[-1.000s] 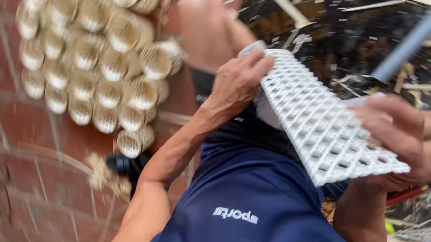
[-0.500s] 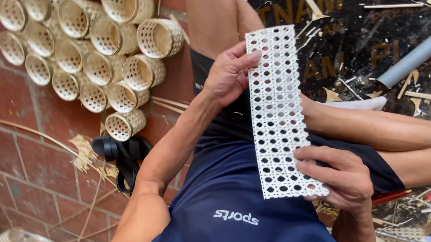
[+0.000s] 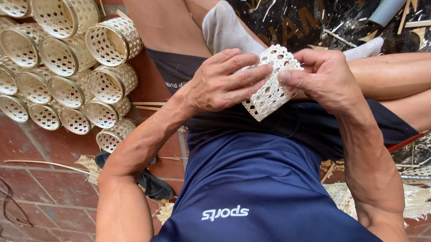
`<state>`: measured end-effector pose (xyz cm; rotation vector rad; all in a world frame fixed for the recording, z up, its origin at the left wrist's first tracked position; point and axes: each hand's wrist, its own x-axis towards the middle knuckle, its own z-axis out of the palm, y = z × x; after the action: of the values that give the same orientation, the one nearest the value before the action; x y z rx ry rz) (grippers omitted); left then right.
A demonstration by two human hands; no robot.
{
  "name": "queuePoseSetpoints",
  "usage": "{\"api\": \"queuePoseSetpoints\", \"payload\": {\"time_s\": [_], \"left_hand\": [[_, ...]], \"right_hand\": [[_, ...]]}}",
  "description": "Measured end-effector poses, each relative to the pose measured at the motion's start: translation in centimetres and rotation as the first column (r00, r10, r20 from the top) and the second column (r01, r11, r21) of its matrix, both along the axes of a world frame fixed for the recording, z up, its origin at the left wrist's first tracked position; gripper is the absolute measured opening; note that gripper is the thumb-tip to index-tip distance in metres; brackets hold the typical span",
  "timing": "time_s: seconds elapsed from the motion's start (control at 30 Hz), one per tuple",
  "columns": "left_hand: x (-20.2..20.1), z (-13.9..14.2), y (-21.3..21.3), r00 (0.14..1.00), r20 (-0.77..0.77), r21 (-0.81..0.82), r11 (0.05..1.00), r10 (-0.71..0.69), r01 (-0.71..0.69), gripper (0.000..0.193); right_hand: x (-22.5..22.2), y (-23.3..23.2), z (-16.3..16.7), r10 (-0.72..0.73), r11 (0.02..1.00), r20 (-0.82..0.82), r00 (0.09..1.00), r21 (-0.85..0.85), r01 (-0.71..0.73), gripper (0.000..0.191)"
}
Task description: The person sits on the floor assembling woven bamboo baskets. They trim bamboo strips, cut and fit bamboo rings to basket rims using pliers, press woven panels onto a cylindrical form, apply glue from a squeeze bottle to the rims, and fit the woven body onto the round base.
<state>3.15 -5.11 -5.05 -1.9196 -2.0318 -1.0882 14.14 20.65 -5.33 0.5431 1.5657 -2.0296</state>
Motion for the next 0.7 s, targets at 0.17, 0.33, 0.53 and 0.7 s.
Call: {"api": "queuePoseSetpoints", "payload": {"time_s": [0.17, 0.33, 0.53, 0.7], "left_hand": [[2.1, 0.3, -0.5, 0.951, 0.2, -0.026, 0.972, 0.236, -0.235, 0.03], [8.0, 1.5, -2.4, 0.081, 0.884, -0.372, 0.796, 0.461, -0.477, 0.029], [11.2, 2.9, -2.4, -0.351, 0.919, -0.308, 0.886, 0.182, -0.347, 0.036], [9.0, 1.5, -1.3, -0.579, 0.8, -0.092, 0.921, -0.158, -0.379, 0.045]], "right_hand": [[3.0, -0.9, -2.0, -0.127, 0.992, -0.033, 0.991, 0.005, 0.127, 0.022], [5.3, -3.1, -1.6, -0.172, 0.964, -0.221, 0.96, 0.161, 0.21, 0.025], [6.6, -5.6, 0.3, 0.003, 0.896, -0.451, 0.893, 0.397, 0.197, 0.03], [4.5, -4.5, 0.4, 0.144, 0.887, -0.516, 0.845, 0.445, 0.12, 0.031]]}}
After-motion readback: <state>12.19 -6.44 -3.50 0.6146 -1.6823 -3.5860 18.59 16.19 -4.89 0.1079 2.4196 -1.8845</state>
